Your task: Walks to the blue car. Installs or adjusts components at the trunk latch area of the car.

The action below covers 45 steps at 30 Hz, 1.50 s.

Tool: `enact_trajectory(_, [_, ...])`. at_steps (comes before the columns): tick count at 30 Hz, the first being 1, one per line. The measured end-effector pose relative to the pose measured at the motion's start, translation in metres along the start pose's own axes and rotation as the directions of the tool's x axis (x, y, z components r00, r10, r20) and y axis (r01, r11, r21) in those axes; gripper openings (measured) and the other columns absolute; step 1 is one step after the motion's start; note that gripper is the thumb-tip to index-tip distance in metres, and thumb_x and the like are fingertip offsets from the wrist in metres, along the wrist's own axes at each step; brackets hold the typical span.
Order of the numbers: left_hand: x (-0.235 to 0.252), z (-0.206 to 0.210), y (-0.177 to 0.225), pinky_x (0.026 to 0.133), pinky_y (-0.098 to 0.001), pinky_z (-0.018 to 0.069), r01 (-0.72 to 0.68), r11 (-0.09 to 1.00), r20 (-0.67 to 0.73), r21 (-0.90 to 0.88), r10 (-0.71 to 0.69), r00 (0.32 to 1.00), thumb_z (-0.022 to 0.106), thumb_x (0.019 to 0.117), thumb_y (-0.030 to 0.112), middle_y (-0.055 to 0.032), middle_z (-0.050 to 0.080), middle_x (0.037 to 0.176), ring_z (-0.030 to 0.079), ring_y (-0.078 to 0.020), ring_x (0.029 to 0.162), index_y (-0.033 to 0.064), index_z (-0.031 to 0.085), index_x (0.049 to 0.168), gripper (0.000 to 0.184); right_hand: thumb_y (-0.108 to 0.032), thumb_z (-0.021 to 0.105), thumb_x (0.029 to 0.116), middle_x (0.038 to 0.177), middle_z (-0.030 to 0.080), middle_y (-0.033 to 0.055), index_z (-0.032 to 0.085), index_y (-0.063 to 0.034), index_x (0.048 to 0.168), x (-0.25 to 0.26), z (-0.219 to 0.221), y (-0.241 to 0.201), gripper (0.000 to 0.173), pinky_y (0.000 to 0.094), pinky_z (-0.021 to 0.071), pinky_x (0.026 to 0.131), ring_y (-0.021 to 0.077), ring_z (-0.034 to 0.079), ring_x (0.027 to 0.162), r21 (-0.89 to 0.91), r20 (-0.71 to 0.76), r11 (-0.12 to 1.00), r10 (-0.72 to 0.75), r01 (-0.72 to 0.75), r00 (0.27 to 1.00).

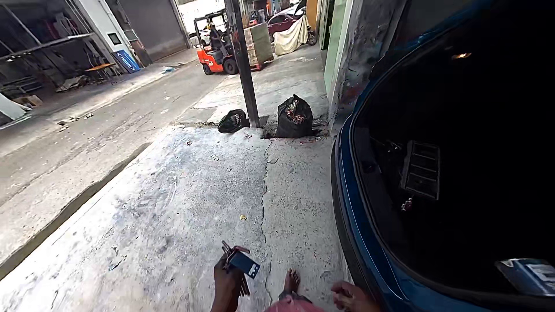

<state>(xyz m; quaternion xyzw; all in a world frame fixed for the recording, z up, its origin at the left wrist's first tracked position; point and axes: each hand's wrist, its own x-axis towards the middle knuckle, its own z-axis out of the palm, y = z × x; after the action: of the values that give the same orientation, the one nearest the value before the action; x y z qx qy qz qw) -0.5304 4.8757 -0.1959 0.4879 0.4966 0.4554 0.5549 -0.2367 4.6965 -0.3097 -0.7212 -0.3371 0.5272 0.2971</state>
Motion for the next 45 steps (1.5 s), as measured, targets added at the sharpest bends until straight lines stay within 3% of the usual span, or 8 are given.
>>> enact_trajectory(8, [0.152,0.097,0.016,0.047,-0.0258,0.0498,0.018,0.994,0.308,0.108,-0.051,0.950,0.064,0.0873,0.011,-0.0026,0.068,0.076,0.059,-0.0096,0.055,0.0096,0.072,0.098,0.014,-0.016,0.059,0.1015,0.102,0.072,0.0123,0.065,0.0014,0.122,0.120,-0.054,-0.151,0.027,0.0368,0.0592,0.087,0.0190,0.071,0.092,0.111,-0.053,0.978,-0.172,0.177,0.984])
enact_trajectory(16, [0.316,0.209,-0.012,0.066,-0.0293,0.0598,-0.137,0.970,0.637,0.203,-0.025,0.770,0.068,0.0776,0.013,-0.0005,0.073,0.088,0.070,-0.0088,0.075,0.0030,0.069,0.099,0.024,-0.017,0.056,0.1031,0.107,0.071,0.0140,0.063,0.0034,0.126,0.191,-0.110,-0.221,0.031,0.0357,0.0570,0.090,0.0173,0.069,0.094,0.268,-0.193,0.929,-0.208,0.256,0.959])
enact_trajectory(19, [0.375,0.257,-0.013,0.068,-0.0300,0.0601,-0.211,0.934,0.799,0.289,-0.115,0.590,0.073,0.0768,0.018,0.0011,0.072,0.088,0.069,-0.0087,0.076,0.0055,0.069,0.107,0.033,-0.016,0.056,0.1021,0.103,0.071,0.0123,0.063,0.0038,0.124,0.220,-0.124,-0.230,0.030,0.0348,0.0584,0.087,0.0163,0.070,0.090,0.379,-0.362,0.896,-0.086,0.230,0.928])
enact_trajectory(24, [0.453,0.347,0.004,0.065,-0.0405,0.0553,-0.510,0.799,0.946,0.318,-0.301,0.119,0.067,0.0818,0.028,-0.0021,0.064,0.087,0.063,-0.0153,0.072,0.0094,0.057,0.129,0.052,-0.014,0.058,0.1005,0.095,0.072,0.0084,0.065,0.0031,0.118,0.246,-0.148,-0.255,0.026,0.0338,0.0608,0.082,0.0156,0.071,0.085,0.502,-0.634,0.807,0.100,0.310,0.767])
enact_trajectory(27, [0.471,0.398,0.008,0.065,-0.0389,0.0557,-0.549,0.806,0.957,0.221,-0.288,-0.038,0.067,0.0867,0.028,-0.0013,0.065,0.086,0.063,-0.0141,0.070,0.0117,0.058,0.128,0.045,-0.012,0.057,0.1009,0.091,0.073,0.0083,0.067,0.0023,0.114,0.251,-0.161,-0.265,0.022,0.0337,0.0615,0.082,0.0167,0.072,0.084,0.514,-0.750,0.776,0.200,0.366,0.630])
enact_trajectory(35, [0.485,0.497,0.006,0.067,-0.0381,0.0596,-0.491,0.864,0.973,0.107,-0.192,-0.126,0.074,0.0833,0.018,-0.0022,0.069,0.096,0.067,-0.0136,0.075,0.0134,0.062,0.125,0.044,-0.008,0.060,0.0965,0.085,0.073,0.0093,0.072,-0.0051,0.110,0.275,-0.211,-0.274,0.018,0.0366,0.0624,0.078,0.0219,0.072,0.080,0.384,-0.909,0.801,0.240,0.460,0.341])
enact_trajectory(39, [0.499,0.528,0.009,0.077,-0.0382,0.0605,-0.516,0.854,0.981,0.072,-0.153,-0.117,0.078,0.0819,0.019,-0.0035,0.068,0.107,0.068,-0.0134,0.087,0.0108,0.066,0.122,0.043,-0.011,0.062,0.0969,0.091,0.074,0.0031,0.072,-0.0084,0.112,0.296,-0.256,-0.291,0.018,0.0282,0.0628,0.073,0.0148,0.072,0.081,0.196,-0.951,0.894,0.073,0.403,0.301])
enact_trajectory(45, [0.507,0.578,0.012,0.077,-0.0344,0.0627,-0.433,0.897,0.983,0.091,-0.149,-0.103,0.079,0.0827,0.013,-0.0059,0.067,0.114,0.070,-0.0132,0.090,0.0089,0.065,0.126,0.045,-0.012,0.065,0.0969,0.098,0.072,-0.0013,0.073,-0.0098,0.110,0.311,-0.321,-0.304,0.016,0.0203,0.0607,0.069,0.0047,0.069,0.080,0.049,-0.951,0.971,-0.026,0.233,0.308])
